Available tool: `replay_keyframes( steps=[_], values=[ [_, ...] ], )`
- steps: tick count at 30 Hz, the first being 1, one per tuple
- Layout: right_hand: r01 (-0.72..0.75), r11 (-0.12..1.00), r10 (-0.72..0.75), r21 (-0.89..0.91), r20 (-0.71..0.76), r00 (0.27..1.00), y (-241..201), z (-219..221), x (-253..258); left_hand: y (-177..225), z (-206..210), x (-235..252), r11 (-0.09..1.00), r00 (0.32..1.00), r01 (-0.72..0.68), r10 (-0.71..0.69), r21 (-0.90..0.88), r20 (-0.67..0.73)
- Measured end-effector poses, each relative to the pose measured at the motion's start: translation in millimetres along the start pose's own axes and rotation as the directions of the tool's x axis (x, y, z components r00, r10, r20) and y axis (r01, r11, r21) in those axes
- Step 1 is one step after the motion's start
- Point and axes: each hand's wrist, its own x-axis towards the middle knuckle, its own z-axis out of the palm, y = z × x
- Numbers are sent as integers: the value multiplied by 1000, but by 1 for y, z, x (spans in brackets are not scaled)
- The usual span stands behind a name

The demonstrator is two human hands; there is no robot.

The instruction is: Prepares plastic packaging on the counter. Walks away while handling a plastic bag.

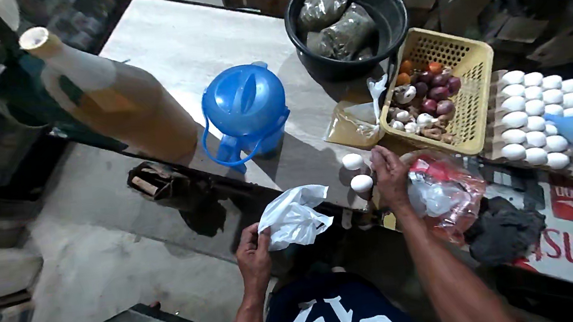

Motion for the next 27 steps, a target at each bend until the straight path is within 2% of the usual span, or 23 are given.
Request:
replay_keyframes(
  steps=[2, 4, 6, 7, 9, 11, 14, 18, 20, 23, 27],
  values=[
    [121, 990, -123, -73, -35, 992, -12, -5, -7, -1, -3, 0, 1000, 1000, -6, 6, 0, -1],
    [297, 945, -298, -140, 9, 954, -38, -12, -25, -3, -6, -1, 1000, 1000, -11, 11, -7, -6],
    [458, 882, -435, -115, 177, 883, -69, -11, -54, 0, -11, -4, 1000, 1000, -1, 0, -26, -3],
    [484, 874, -453, -46, 282, 845, -82, -5, -70, 3, -12, -6, 999, 1000, 4, -4, -39, 5],
    [440, 894, -425, 81, 463, 778, -96, 17, -96, 12, -15, -9, 998, 999, 14, -11, -68, 38],
    [351, 917, -394, 189, 564, 726, -96, 41, -111, 18, -17, -13, 996, 995, 10, 0, -91, 103],
    [304, 922, -388, 241, 593, 706, -97, 69, -118, 17, -25, -12, 993, 977, -4, 29, -118, 213],
    [359, 922, -367, 148, 630, 685, -102, 98, -126, 6, -54, -1, 989, 957, 32, 12, -144, 290],
    [336, 936, -314, 103, 674, 668, -105, 120, -132, -3, -85, 11, 989, 952, 71, -29, -127, 305],
    [174, 983, -158, 54, 731, 664, -121, 168, -145, -18, -148, 25, 992, 947, 96, -67, -76, 315],
    [-79, 994, -14, 75, 805, 593, -157, 269, -172, -37, -234, 36, 999, 943, 20, -7, -35, 333]
  ],
)
